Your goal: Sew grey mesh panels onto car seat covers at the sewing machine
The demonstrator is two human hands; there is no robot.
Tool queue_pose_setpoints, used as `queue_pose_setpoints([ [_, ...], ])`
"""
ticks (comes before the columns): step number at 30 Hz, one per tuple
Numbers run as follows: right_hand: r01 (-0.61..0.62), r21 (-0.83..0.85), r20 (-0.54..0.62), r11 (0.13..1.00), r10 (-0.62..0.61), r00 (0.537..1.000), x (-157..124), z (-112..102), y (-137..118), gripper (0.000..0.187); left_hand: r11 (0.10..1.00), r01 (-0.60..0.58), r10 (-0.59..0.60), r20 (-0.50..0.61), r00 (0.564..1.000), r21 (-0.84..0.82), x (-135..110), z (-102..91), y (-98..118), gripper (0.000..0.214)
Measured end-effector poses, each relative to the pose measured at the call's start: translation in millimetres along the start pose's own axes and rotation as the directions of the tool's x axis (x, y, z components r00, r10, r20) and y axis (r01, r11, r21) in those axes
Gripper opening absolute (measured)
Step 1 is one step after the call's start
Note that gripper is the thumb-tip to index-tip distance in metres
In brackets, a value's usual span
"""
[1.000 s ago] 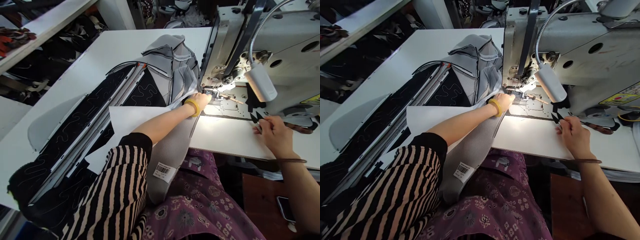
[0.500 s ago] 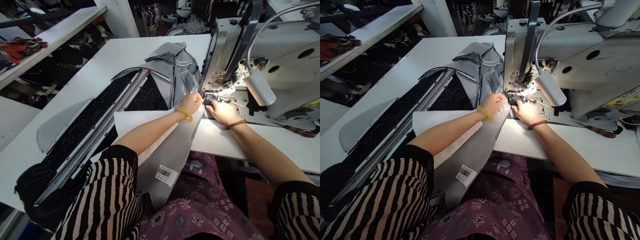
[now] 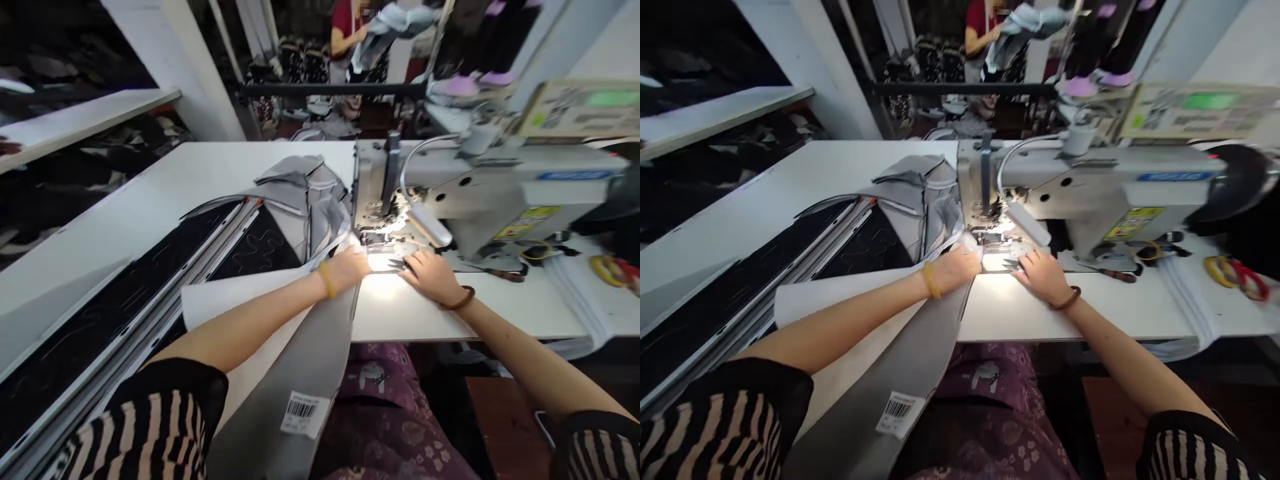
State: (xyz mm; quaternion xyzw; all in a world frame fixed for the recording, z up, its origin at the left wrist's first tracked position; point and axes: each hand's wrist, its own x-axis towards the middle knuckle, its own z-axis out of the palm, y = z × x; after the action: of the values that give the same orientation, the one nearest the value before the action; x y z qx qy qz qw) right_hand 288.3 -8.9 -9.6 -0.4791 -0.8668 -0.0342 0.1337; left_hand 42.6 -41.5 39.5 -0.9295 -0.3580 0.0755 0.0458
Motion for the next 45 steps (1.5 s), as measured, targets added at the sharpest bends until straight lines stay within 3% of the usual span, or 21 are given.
queue_pose_setpoints([
  [3,-0.032,-0.029,-0.162,0.999,0.027,0.986,-19,-29,25,0.032,0.995,0.028,-0.022,-0.072,0.997,0.091,6,12.6,-22,0.034],
  [6,-0.204,-0.037,-0.400,0.978,0.172,0.900,-20,-76,54,0.037,0.990,0.099,-0.090,-0.087,0.992,0.100,6,25.1,-21,0.041],
  [8,-0.331,0.006,-0.546,0.944,0.280,0.790,-5,-109,74,0.036,0.988,0.127,-0.120,-0.076,0.990,0.093,5,31.2,-16,0.043],
  [9,-0.360,0.023,-0.576,0.933,0.306,0.758,7,-124,83,0.036,0.987,0.138,-0.132,-0.067,0.989,0.087,6,33.0,-13,0.042],
  [10,-0.376,0.037,-0.588,0.926,0.324,0.741,21,-136,92,0.035,0.986,0.146,-0.141,-0.058,0.988,0.079,6,34.0,-12,0.042],
  [12,-0.383,0.058,-0.561,0.922,0.348,0.751,49,-151,105,0.033,0.985,0.157,-0.154,-0.045,0.987,0.068,7,34.3,-12,0.040],
  [17,-0.413,0.104,-0.493,0.905,0.407,0.769,90,-154,122,0.039,0.984,0.168,-0.165,-0.040,0.985,0.065,6,33.5,-14,0.042],
  [24,-0.402,0.175,-0.509,0.899,0.432,0.744,94,-143,131,0.055,0.983,0.175,-0.173,-0.036,0.984,0.048,6,38.7,-14,0.045],
  [29,-0.419,0.242,-0.596,0.875,0.475,0.647,95,-134,132,0.045,0.983,0.178,-0.176,-0.057,0.983,0.036,6,40.0,-14,0.045],
  [34,-0.347,0.301,-0.668,0.888,0.457,0.588,102,-139,146,0.038,0.984,0.173,-0.170,-0.074,0.983,0.037,6,39.9,-15,0.042],
  [37,-0.334,0.347,-0.712,0.876,0.478,0.514,83,-138,132,0.032,0.986,0.163,-0.160,-0.099,0.982,0.028,7,39.5,-16,0.038],
  [39,-0.247,0.293,-0.802,0.924,0.378,0.462,57,-125,97,0.025,0.986,0.168,-0.166,-0.101,0.981,0.004,7,38.9,-15,0.036],
  [40,-0.094,0.145,-0.897,0.985,0.171,0.408,43,-114,73,0.017,0.985,0.171,-0.171,-0.091,0.981,-0.016,7,38.7,-14,0.035],
  [41,0.108,-0.080,-0.910,0.991,-0.117,0.397,28,-102,46,0.008,0.984,0.174,-0.177,-0.072,0.982,-0.038,7,38.6,-14,0.034],
  [42,0.307,-0.221,-0.794,0.926,-0.353,0.495,15,-90,18,0.010,0.983,0.173,-0.177,-0.055,0.983,-0.060,8,38.6,-13,0.034],
  [43,0.441,-0.229,-0.678,0.868,-0.467,0.568,4,-77,-7,0.011,0.985,0.160,-0.163,-0.048,0.985,-0.072,8,38.9,-13,0.033],
  [44,0.541,-0.213,-0.591,0.814,-0.548,0.592,-4,-64,-30,0.012,0.985,0.155,-0.159,-0.045,0.986,-0.080,9,39.4,-13,0.033],
  [45,0.665,-0.209,-0.479,0.717,-0.668,0.570,-7,-51,-49,0.015,0.984,0.158,-0.162,-0.039,0.986,-0.087,11,39.8,-14,0.033],
])
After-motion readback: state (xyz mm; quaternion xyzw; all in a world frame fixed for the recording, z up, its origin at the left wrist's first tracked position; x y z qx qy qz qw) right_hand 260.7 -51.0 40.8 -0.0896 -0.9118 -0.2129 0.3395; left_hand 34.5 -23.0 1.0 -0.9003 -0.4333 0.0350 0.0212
